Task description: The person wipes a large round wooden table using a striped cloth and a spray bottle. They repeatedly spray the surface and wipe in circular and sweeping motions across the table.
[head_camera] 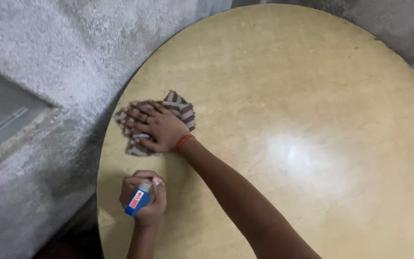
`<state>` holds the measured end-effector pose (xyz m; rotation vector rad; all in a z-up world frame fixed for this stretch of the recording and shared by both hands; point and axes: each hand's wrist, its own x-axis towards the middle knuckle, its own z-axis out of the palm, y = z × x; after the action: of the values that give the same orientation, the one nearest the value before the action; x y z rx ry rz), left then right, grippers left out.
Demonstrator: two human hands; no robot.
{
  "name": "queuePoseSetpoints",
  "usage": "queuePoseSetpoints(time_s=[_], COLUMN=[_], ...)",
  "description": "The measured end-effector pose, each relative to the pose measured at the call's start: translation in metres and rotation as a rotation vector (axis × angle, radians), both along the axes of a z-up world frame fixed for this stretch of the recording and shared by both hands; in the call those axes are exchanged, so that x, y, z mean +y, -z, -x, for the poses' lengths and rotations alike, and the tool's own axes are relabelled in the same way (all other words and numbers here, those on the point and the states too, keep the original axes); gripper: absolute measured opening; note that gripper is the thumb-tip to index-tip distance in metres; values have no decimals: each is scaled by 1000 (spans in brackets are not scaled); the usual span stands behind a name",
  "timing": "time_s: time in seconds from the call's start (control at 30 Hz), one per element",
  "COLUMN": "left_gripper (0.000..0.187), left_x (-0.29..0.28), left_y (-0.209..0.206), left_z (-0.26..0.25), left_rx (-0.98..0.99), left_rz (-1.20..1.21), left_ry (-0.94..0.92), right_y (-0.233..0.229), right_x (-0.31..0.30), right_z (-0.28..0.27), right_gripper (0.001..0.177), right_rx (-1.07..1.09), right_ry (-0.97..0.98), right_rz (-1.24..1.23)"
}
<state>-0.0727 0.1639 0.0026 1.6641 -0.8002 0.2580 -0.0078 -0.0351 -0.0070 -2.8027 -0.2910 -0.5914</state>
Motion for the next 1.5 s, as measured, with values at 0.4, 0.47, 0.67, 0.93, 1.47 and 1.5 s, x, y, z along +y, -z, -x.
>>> queuePoseSetpoints(time_s=[0.4, 0.47, 0.67, 0.93, 1.47, 1.5], left_gripper=[19, 22, 21, 17, 21, 21], left_x=[22, 19, 4, 5, 36, 37], left_y=[-10, -13, -28, -24, -4, -2], left_z=[-1, -8, -42, -20, 33, 36], left_rx=[-208, 24, 95, 173, -23, 19], left_rz=[-177, -120, 137, 56, 34, 39], left_ry=[-275, -235, -289, -245, -19, -29], right_y=[-2, -3, -2, 18, 11, 10], right_x=[57, 63, 108, 156, 108, 108], right_z=[62, 69, 116, 265, 199, 204], right_gripper=[67, 66, 67, 72, 72, 71], right_rx=[50, 7, 173, 282, 110, 156], right_ry=[127, 137, 45, -38, 582, 536], right_rz=[-147, -146, -170, -312, -243, -227])
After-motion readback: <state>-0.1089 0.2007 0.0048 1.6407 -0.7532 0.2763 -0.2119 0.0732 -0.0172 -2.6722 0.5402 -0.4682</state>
